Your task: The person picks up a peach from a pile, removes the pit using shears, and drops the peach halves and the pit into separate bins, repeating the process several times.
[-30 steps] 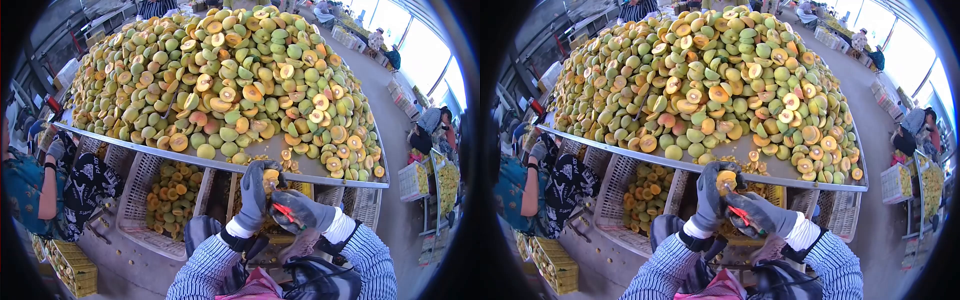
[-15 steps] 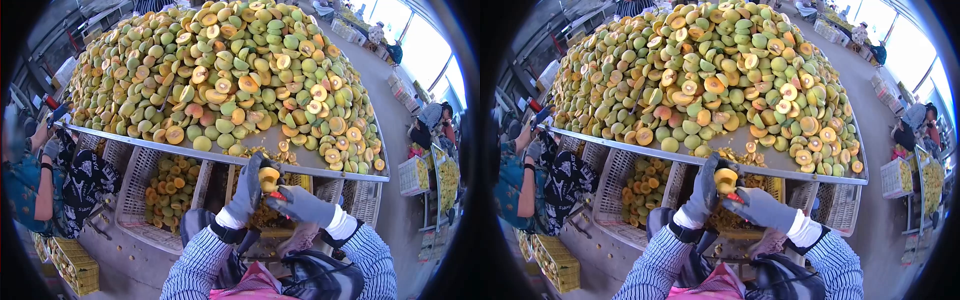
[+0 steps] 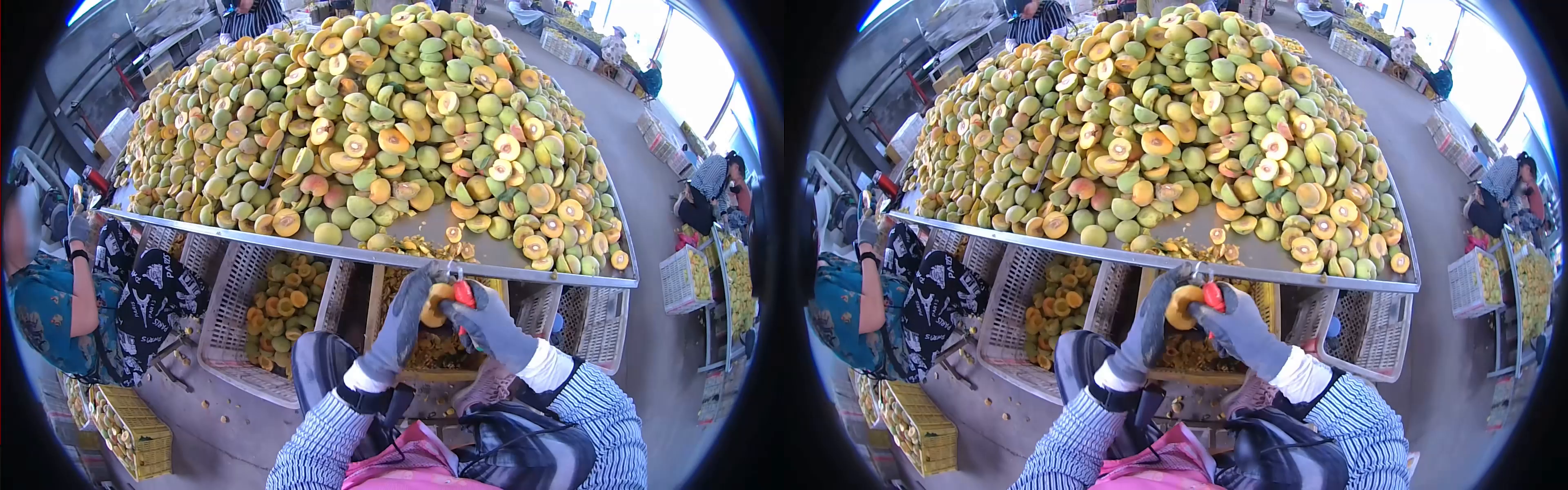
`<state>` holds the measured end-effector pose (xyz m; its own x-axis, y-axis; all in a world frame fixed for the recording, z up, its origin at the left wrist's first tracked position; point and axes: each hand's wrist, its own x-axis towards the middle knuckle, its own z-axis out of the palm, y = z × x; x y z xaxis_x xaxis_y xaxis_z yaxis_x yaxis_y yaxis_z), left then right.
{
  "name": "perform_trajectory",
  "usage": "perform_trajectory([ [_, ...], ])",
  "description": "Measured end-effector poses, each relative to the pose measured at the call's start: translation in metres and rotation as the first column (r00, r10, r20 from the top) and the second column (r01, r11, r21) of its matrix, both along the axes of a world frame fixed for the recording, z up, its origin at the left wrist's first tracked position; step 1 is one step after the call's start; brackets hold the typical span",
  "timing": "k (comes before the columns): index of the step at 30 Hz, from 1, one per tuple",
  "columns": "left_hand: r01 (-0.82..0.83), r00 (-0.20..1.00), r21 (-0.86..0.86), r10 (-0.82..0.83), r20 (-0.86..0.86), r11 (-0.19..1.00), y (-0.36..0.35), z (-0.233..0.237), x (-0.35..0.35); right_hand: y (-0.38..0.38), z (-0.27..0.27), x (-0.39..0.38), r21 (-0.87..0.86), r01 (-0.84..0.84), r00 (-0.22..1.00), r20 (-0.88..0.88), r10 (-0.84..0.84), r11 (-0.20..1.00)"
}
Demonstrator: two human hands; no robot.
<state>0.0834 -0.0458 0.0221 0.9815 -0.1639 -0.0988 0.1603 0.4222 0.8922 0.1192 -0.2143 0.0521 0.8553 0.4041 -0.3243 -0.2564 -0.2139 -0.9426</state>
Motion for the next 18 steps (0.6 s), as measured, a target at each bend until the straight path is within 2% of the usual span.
perform_trajectory([
  [1, -0.144, 0.990, 0.007, 0.144, 0.006, 0.990, -0.006, 0.003, -0.010, -0.003, 0.007, -0.001, 0.006, -0.001, 1.000, 0.000, 0.001, 1.000],
  [2, -0.145, 0.988, -0.101, 0.139, -0.069, 0.984, -0.010, 0.008, -0.019, -0.008, 0.011, -0.003, 0.016, -0.018, 0.997, -0.072, 0.019, 1.000],
  [3, -0.147, 0.987, -0.097, 0.140, -0.073, 0.984, -0.011, 0.003, -0.023, -0.011, 0.012, -0.005, 0.026, -0.035, 0.989, -0.145, 0.039, 0.999],
  [4, -0.159, 0.986, -0.033, 0.157, -0.057, 0.987, -0.011, -0.002, -0.026, -0.013, 0.006, -0.007, -0.153, -0.033, 0.983, 0.173, 0.060, 0.988],
  [5, -0.171, 0.984, 0.030, 0.172, -0.040, 0.985, -0.011, -0.005, -0.027, -0.016, 0.003, -0.006, -0.151, -0.035, 0.983, 0.170, 0.061, 0.988],
  [6, -0.162, 0.983, 0.050, 0.166, -0.080, 0.985, -0.012, -0.006, -0.030, -0.022, 0.001, -0.006, -0.391, 0.021, 0.825, 0.527, 0.205, 0.920],
  [7, -0.162, 0.983, 0.051, 0.166, -0.081, 0.985, -0.013, -0.004, -0.032, -0.027, 0.000, -0.006, -0.563, 0.172, 0.531, 0.744, 0.406, 0.808],
  [8, -0.123, 0.982, 0.051, 0.129, -0.138, 0.991, -0.013, -0.001, -0.034, -0.030, 0.000, -0.005, -0.617, 0.156, 0.487, 0.727, 0.483, 0.772],
  [9, -0.080, 0.977, 0.052, 0.089, -0.195, 0.995, -0.014, 0.002, -0.036, -0.033, 0.000, -0.006, -0.615, 0.157, 0.491, 0.728, 0.479, 0.773],
  [11, -0.080, 0.975, 0.043, 0.087, -0.203, 0.996, -0.019, 0.010, -0.036, -0.035, -0.003, -0.005, -0.732, 0.170, 0.404, 0.663, 0.631, 0.660],
  [15, -0.063, 0.955, 0.013, 0.065, -0.289, 0.998, -0.022, 0.010, -0.035, -0.038, -0.015, -0.012, -0.769, 0.243, 0.360, 0.637, 0.681, 0.591],
  [17, -0.027, 0.944, -0.007, 0.023, -0.330, 1.000, -0.020, 0.007, -0.035, -0.039, -0.027, -0.015, -0.781, 0.388, 0.303, 0.609, 0.733, 0.489],
  [18, 0.005, 0.930, -0.028, -0.015, -0.368, 1.000, -0.019, 0.004, -0.034, -0.039, -0.029, -0.018, -0.782, 0.388, 0.305, 0.608, 0.733, 0.488],
])
